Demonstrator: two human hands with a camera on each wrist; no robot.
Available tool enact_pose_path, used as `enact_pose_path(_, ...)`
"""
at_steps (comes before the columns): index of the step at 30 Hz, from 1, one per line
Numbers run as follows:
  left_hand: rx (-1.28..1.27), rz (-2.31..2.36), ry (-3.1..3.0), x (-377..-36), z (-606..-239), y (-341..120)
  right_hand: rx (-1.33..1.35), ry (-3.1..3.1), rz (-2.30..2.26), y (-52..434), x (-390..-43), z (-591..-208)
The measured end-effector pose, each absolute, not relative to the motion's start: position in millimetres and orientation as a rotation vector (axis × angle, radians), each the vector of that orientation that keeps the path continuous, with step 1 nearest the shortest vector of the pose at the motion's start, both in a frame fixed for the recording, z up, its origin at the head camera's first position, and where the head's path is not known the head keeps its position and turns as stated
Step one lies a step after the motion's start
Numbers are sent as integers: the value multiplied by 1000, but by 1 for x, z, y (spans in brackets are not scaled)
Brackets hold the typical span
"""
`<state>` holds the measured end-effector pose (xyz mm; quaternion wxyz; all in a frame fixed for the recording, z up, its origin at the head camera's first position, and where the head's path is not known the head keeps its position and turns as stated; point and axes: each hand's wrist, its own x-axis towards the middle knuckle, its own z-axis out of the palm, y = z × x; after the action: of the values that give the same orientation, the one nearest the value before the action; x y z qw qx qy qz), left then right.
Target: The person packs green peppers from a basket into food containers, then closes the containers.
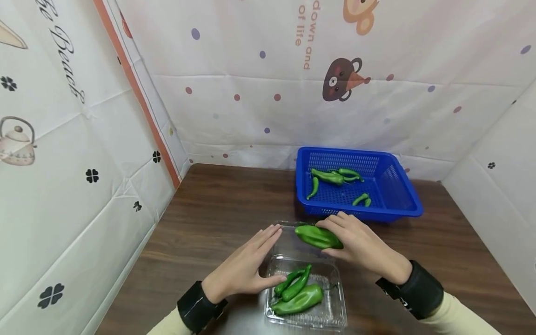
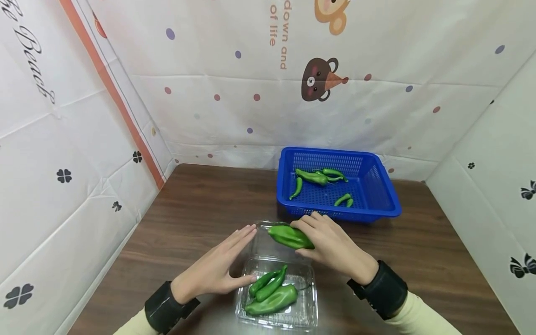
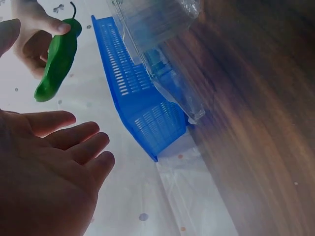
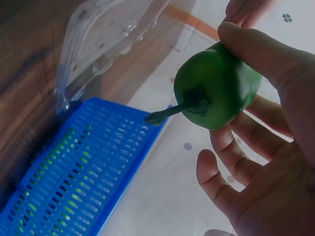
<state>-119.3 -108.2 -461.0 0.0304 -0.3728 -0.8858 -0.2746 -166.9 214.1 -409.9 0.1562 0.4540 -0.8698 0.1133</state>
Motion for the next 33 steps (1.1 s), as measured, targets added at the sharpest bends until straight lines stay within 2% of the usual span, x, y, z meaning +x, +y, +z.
enact_pose_path(33,-1160,-819,-2729,-80,-485,-118,1481,-2512,326,200,-133,-424)
